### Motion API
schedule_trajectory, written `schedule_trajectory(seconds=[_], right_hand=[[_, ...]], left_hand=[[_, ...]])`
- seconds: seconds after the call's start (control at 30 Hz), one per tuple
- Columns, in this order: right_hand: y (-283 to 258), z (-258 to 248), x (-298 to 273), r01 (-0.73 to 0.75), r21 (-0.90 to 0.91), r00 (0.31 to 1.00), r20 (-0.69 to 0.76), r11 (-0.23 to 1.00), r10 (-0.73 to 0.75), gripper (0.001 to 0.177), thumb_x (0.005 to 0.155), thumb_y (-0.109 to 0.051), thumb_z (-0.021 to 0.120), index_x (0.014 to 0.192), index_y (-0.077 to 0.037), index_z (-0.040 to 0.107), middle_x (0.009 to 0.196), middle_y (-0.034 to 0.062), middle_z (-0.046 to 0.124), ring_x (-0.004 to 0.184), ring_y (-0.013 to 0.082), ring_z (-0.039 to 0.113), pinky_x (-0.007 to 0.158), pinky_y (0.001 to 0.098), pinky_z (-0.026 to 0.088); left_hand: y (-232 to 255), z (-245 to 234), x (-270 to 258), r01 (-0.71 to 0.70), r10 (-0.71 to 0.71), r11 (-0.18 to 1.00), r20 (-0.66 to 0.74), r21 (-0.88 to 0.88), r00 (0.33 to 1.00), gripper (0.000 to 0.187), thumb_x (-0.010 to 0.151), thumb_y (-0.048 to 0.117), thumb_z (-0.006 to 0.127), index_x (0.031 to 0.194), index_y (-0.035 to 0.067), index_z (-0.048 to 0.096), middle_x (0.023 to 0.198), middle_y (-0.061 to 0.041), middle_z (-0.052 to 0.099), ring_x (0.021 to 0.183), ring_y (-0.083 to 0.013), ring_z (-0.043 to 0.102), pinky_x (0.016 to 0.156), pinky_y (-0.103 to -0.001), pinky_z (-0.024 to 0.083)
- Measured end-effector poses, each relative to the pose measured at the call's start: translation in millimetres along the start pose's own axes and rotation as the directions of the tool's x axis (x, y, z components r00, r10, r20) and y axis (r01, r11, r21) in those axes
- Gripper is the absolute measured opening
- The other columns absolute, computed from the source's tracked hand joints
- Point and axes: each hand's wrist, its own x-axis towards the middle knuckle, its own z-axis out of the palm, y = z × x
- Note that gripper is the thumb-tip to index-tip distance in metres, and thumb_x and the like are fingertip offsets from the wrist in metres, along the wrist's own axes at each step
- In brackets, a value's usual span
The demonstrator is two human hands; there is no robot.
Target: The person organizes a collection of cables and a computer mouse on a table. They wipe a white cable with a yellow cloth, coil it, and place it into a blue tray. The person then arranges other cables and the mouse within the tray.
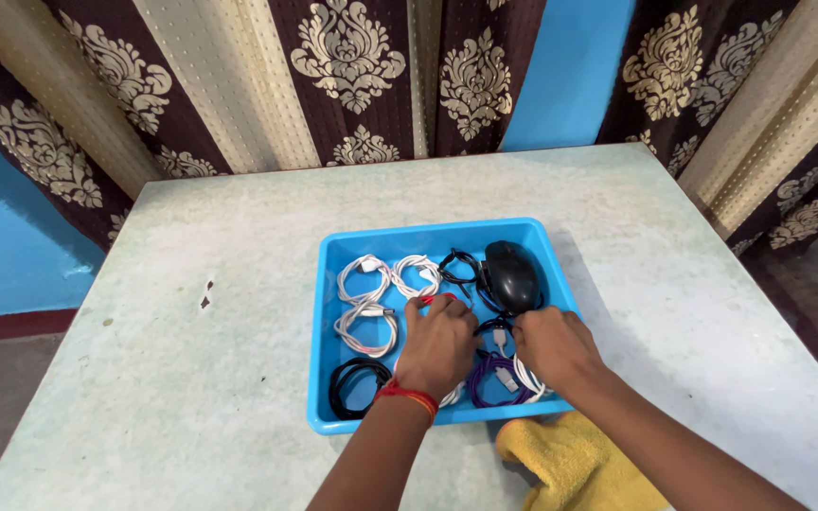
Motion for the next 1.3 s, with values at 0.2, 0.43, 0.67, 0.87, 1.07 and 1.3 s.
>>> schedule_trajectory(seconds=[0.2,0.43,0.67,0.87,1.07,1.3], right_hand=[[1,4,6,-0.099,0.316,0.995,0.003,0.944,0.104,0.024,0.086,-0.014,0.065,0.105,-0.013,0.080,0.099,0.0193,0.075,0.092,0.0357,0.073,0.086,0.0429,0.058],[0,-6,-5,-0.068,0.373,0.998,0.027,0.925,0.063,0.025,0.088,-0.016,0.064,0.109,-0.012,0.078,0.094,0.0208,0.075,0.083,0.0357,0.075,0.081,0.0439,0.058],[-12,-29,-23,-0.036,0.219,0.999,0.001,0.975,0.036,0.024,0.093,-0.027,0.065,0.110,-0.014,0.077,0.097,0.0184,0.075,0.089,0.0380,0.071,0.082,0.0467,0.058],[5,-19,-31,0.175,0.228,0.983,0.013,0.958,-0.182,0.040,0.087,-0.034,0.072,0.121,-0.013,0.072,0.121,0.0123,0.071,0.104,0.0339,0.070,0.091,0.0431,0.056],[4,-27,-38,0.233,0.191,0.970,0.018,0.954,-0.241,0.059,0.085,-0.044,0.073,0.136,-0.016,0.064,0.134,0.0080,0.064,0.120,0.0303,0.063,0.099,0.0417,0.052],[-13,-41,-33,0.314,0.095,0.949,-0.046,0.945,-0.311,0.061,0.086,-0.044,0.070,0.141,-0.017,0.059,0.149,0.0043,0.052,0.137,0.0266,0.048,0.114,0.0443,0.038]], left_hand=[[10,1,11,0.011,-0.031,0.991,0.146,0.136,0.989,0.021,0.077,0.020,0.078,0.096,0.010,0.079,0.117,-0.005,0.066,0.122,-0.0250,0.052,0.112,-0.062,0.028],[7,10,13,0.047,-0.059,0.987,0.074,0.154,0.995,0.017,0.079,0.013,0.072,0.094,0.009,0.078,0.119,-0.006,0.065,0.123,-0.0263,0.051,0.109,-0.062,0.029],[15,9,4,0.054,-0.051,0.993,-0.033,0.104,0.998,0.031,0.084,0.019,0.070,0.114,0.009,0.070,0.127,-0.007,0.064,0.130,-0.0254,0.050,0.112,-0.061,0.029],[5,-13,-9,0.117,-0.119,0.992,0.048,0.044,0.992,0.055,0.088,0.039,0.071,0.131,0.006,0.062,0.142,-0.012,0.054,0.143,-0.0289,0.037,0.116,-0.064,0.020],[-17,-33,-27,0.214,-0.223,0.974,0.153,0.076,0.963,0.065,0.091,0.045,0.068,0.141,0.006,0.052,0.155,-0.014,0.042,0.149,-0.0295,0.027,0.118,-0.065,0.016],[-41,-46,-44,0.264,-0.268,0.963,0.091,0.055,0.959,0.076,0.092,0.056,0.060,0.149,0.009,0.042,0.160,-0.016,0.032,0.151,-0.0321,0.020,0.119,-0.062,0.014]])
